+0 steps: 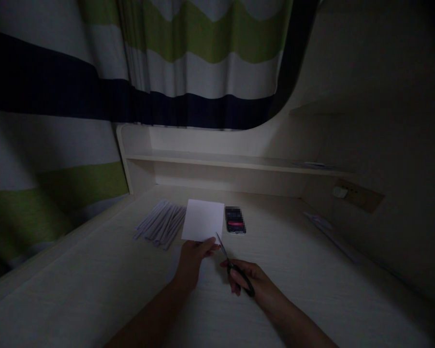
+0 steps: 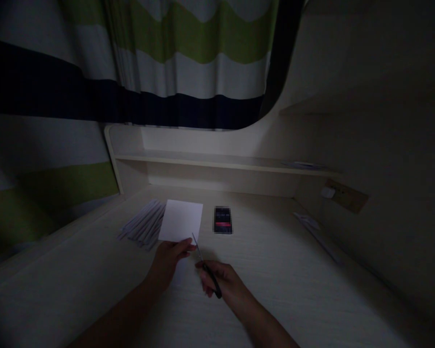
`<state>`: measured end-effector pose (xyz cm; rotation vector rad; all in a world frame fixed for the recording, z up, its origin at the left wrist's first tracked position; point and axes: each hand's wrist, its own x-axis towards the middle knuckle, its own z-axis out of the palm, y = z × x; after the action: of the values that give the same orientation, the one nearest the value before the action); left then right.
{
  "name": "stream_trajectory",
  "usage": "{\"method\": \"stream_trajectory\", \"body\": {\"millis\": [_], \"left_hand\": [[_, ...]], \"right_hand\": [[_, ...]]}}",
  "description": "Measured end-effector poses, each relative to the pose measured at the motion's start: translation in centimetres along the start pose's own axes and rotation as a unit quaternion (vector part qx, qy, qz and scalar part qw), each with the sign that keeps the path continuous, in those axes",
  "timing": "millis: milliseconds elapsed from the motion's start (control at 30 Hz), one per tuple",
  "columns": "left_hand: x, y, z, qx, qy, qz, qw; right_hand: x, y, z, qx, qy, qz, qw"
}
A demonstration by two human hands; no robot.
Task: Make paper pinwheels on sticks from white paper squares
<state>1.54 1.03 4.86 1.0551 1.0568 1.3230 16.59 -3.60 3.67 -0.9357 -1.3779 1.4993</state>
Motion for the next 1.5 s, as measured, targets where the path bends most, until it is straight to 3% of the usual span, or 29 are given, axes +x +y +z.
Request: {"method": "stream_trajectory", "body": {"millis": [200, 1500], "left_hand": [[-0.2, 0.29, 0.05, -0.012, -0.006, 0.002, 1.0], [0.01, -0.19, 0.02, 0.004, -0.003, 0.002, 1.0]], "right_hand": [[-0.12, 0.69, -0.44, 0.018, -0.026, -0.016, 0.999], [0.26, 0.68, -0.3, -0.075, -0.003, -0.029, 0.997]]}}
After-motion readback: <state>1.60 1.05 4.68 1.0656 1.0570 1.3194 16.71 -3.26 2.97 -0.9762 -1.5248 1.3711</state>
